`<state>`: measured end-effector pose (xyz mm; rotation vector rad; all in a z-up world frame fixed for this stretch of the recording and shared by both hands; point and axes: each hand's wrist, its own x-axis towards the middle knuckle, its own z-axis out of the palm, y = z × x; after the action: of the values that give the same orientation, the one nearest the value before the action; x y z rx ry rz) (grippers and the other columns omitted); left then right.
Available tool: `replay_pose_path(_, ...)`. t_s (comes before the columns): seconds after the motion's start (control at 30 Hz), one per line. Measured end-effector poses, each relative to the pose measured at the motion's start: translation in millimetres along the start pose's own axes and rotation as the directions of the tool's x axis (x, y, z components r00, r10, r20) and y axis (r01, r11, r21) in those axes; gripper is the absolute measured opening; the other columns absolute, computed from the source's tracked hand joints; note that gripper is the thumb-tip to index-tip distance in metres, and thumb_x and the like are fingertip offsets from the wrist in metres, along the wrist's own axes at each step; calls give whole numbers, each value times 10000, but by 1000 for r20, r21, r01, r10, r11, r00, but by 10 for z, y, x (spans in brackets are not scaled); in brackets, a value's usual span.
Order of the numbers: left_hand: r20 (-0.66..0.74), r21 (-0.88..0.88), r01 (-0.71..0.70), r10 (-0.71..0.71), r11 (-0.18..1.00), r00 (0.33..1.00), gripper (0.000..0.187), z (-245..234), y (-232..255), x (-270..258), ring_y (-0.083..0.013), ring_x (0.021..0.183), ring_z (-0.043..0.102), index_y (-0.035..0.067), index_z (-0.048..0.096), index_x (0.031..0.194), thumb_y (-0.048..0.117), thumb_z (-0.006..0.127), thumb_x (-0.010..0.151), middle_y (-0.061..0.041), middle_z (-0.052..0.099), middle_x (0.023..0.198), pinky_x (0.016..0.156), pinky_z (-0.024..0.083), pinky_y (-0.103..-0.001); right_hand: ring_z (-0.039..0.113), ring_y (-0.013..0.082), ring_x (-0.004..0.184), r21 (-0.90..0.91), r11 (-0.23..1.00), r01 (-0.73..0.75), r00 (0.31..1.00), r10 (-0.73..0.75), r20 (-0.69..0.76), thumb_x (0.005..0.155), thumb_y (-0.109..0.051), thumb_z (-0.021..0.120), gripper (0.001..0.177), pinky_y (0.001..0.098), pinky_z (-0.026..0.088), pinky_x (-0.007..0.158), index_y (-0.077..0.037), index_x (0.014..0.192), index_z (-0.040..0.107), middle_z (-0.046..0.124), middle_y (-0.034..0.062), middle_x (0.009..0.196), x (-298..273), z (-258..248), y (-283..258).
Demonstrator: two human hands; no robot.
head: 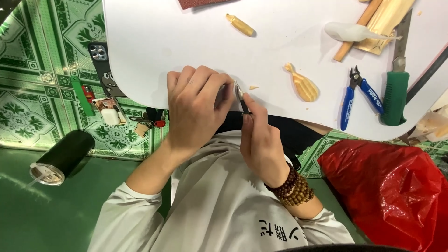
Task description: Carving and detailing a small wooden fish-shaped object using a precision carving tool
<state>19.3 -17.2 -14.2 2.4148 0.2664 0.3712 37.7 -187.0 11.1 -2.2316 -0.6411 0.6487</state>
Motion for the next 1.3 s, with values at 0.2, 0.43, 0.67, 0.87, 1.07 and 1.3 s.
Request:
replay_pose_path(0.2, 1, -13, 10, -10, 1000, 1000, 137, -1, -8, -4, -187, 782, 567, 130, 724, 894, 25, 790, 835, 9, 616, 815, 753, 366, -345, 497, 151, 368, 57, 998, 7, 1000, -8, 22, 1026, 55, 410, 405, 250, 356, 391, 87, 1426, 467, 561, 69, 518, -24, 28, 87)
replay_pose_path(0.43, 13, -25, 9, -9, 1000, 1000, 139, 13, -14, -17, -205, 787, 571, 115, 736, 906, 15, 798, 830, -17, 639, 817, 757, 356, -364, 490, 147, 363, 86, 996, 8, 1000, -10, 18, 1018, 73, 419, 400, 237, 340, 395, 100, 1413, 472, 545, 59, 506, -13, 0, 69)
replay_pose_path(0.67, 8, 1, -40, 40, 999, 999, 153, 4, -8, -9, -197, 800, 560, 132, 724, 882, 26, 807, 809, 4, 628, 822, 758, 352, -364, 505, 154, 361, 82, 996, 25, 1000, -25, 3, 999, 80, 454, 393, 243, 334, 401, 95, 1387, 514, 566, 86, 519, -6, -69, 15)
replay_pose_path(0.87, -10, 99, -178, 179, 979, 984, 142, 48, -83, -96, -177, 790, 549, 173, 692, 851, 64, 779, 828, 44, 603, 842, 738, 347, -345, 528, 154, 367, 139, 990, 27, 1000, -28, 5, 984, 86, 478, 418, 228, 357, 405, 74, 1400, 515, 575, 71, 528, -95, -68, 110)
replay_pose_path(1.07, -42, 167, -288, 298, 943, 953, 144, 83, -118, -151, -171, 744, 529, 193, 666, 835, 57, 715, 839, 46, 569, 852, 711, 363, -330, 572, 184, 393, 303, 953, 1, 1000, -2, 3, 977, 100, 487, 443, 221, 390, 430, 65, 1418, 505, 596, 81, 538, -123, -106, 179)
replay_pose_path(1.3, -21, 130, -306, 311, 943, 950, 138, 28, -77, -157, -168, 755, 549, 198, 690, 847, 64, 722, 834, 48, 597, 932, 713, 396, -312, 610, 212, 422, 348, 937, -8, 1000, 4, 13, 973, 107, 491, 449, 240, 403, 459, 54, 1419, 500, 638, 102, 566, -163, -127, 280)
